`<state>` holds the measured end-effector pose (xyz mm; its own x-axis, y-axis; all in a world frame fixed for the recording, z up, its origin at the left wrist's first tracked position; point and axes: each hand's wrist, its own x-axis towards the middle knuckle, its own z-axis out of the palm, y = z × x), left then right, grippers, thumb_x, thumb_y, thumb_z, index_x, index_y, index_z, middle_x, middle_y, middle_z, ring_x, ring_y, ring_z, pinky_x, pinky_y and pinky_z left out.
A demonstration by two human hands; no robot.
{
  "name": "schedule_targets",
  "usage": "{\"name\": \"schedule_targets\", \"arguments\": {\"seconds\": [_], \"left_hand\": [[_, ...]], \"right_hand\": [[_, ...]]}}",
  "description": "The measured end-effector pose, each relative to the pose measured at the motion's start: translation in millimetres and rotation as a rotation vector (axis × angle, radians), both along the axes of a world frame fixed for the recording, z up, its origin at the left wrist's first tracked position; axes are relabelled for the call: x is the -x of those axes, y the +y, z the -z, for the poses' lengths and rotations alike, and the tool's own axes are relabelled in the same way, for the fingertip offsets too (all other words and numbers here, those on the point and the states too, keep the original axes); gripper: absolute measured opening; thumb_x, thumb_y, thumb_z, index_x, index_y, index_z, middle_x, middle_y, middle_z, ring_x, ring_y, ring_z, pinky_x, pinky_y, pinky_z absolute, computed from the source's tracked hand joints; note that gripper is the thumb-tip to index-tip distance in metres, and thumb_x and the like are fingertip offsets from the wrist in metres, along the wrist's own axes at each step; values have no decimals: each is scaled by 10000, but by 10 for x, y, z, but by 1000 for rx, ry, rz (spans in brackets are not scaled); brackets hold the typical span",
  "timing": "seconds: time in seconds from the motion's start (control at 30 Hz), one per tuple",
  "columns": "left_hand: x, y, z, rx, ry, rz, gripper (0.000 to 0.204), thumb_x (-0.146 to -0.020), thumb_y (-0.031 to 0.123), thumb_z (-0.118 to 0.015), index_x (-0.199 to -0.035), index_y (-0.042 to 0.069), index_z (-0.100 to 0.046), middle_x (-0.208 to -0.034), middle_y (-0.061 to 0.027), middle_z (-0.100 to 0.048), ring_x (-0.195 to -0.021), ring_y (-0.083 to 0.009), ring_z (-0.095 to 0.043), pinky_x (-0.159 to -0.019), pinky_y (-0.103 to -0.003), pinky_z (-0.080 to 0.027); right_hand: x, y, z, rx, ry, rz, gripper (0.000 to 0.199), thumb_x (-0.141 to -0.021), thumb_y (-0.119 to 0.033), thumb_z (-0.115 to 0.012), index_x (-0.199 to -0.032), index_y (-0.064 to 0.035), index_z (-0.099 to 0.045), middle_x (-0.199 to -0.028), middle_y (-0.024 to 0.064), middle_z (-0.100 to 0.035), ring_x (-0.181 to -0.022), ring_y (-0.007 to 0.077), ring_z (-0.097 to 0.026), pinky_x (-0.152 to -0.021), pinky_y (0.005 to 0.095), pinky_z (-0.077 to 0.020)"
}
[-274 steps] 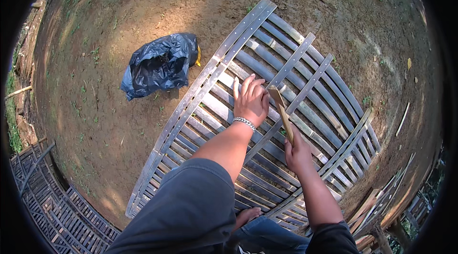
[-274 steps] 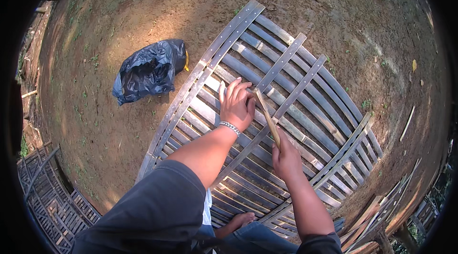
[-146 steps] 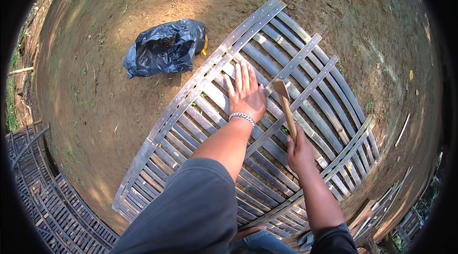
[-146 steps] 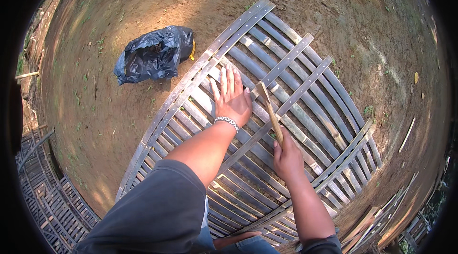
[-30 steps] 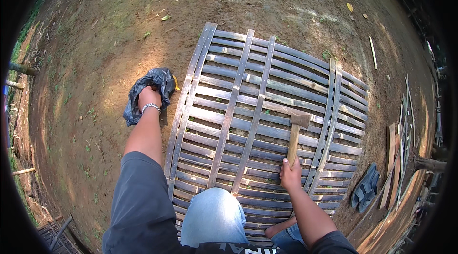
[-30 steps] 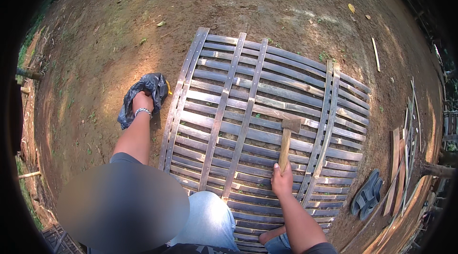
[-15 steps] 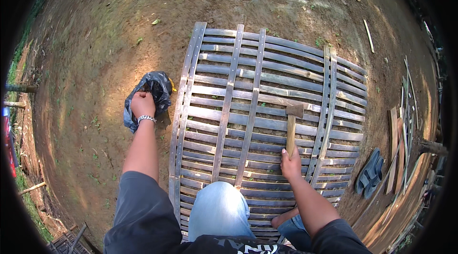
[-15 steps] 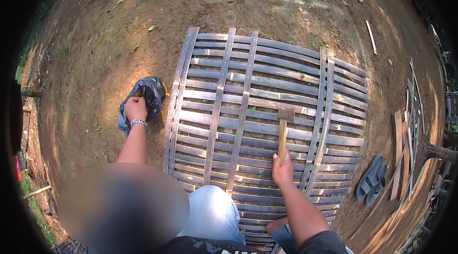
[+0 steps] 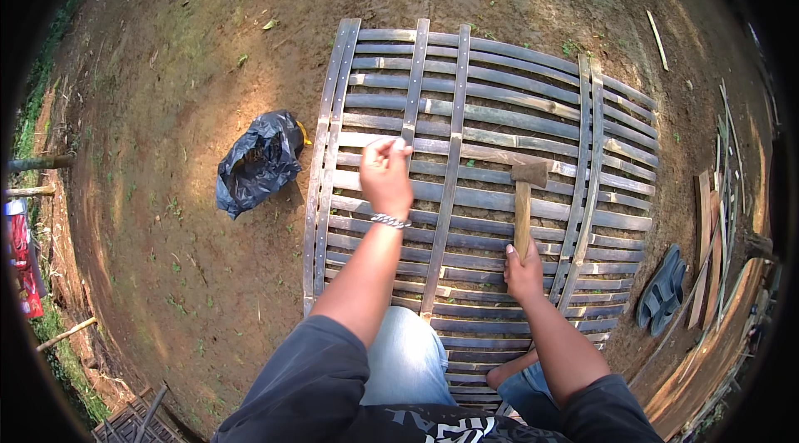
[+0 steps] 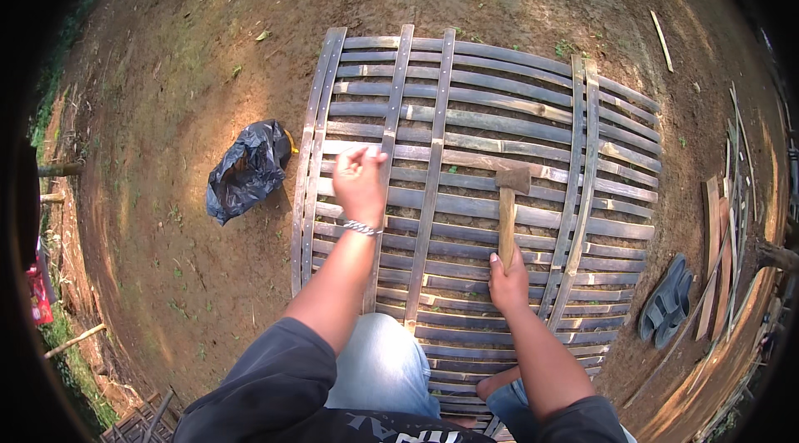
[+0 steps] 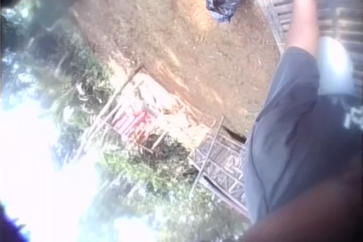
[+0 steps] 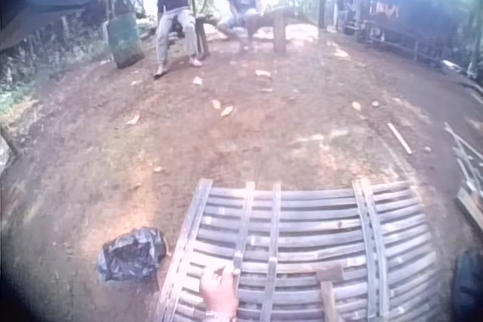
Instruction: The person sits on the ground and uses a hammer to drive nails into a wooden slat structure. They repeatedly pick up nails from a black plastic bag and secure them into the wooden frame.
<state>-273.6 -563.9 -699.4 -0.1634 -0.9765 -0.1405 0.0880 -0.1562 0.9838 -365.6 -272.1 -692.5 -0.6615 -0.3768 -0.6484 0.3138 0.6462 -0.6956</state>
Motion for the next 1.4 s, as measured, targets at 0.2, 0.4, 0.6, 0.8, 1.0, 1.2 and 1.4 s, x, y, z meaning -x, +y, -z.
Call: {"name": "schedule_targets", "arguments": {"seconds": [0.2,0.4,0.6,0.8,1.0,1.2,1.4], "left_hand": [[822,310,228,-87,-239,20,259,-939,64,-710,-1156,-68,-660,-1003,-99,-748,-871,-102,-693,-802,-244,-549],[1030,398,505,486,-582,-84,79,-865,136,-748,-898,64,-745,-880,-82,-712,-913,-282,-647,-830,-413,-503],[1015,438,539,486,-728,-21,96,-889,147,-721,-909,53,-722,-962,-104,-708,-974,-292,-611,-906,-424,-467],[1014,408,598,579,-762,3,76,-889,109,-705,-913,38,-693,-990,-114,-693,-1018,-303,-612,-930,-434,-460],[1028,409,559,571,-750,33,57,-889,108,-696,-912,55,-694,-1008,-96,-681,-999,-303,-605,-916,-438,-453],[1030,413,572,600,-801,2,52,-875,85,-706,-918,61,-689,-965,-87,-675,-962,-295,-621,-892,-423,-464],[1035,421,556,585,-767,-23,65,-846,75,-705,-908,68,-689,-994,-84,-679,-972,-297,-619,-905,-430,-465]], "right_hand": [[9,65,42,38,-33,0,502,-1032,-175,-585,-1489,-51,-418,-707,8,-559,-531,97,-528,-486,284,-451],[79,137,98,59,-119,19,523,-1022,-170,-606,-1488,-37,-411,-708,11,-556,-524,100,-527,-484,277,-457],[117,203,38,70,-220,-17,525,-1017,-177,-618,-1485,-44,-423,-755,9,-566,-576,88,-538,-517,277,-463],[296,141,-78,25,-250,-171,543,-1008,-229,-620,-1487,-49,-437,-765,30,-593,-608,106,-558,-580,308,-488],[555,-48,-4,-14,-37,-410,575,-999,-282,-610,-1492,-48,-428,-1052,249,-703,-971,400,-703,-857,442,-535],[824,-551,-211,70,183,-577,534,-1021,-248,-550,-1501,-65,-404,-1234,291,-652,-1123,505,-629,-949,518,-511],[973,-872,-299,156,359,-735,493,-1034,-212,-528,-1497,-102,-400,-1350,253,-608,-1143,482,-626,-944,514,-524]]}}
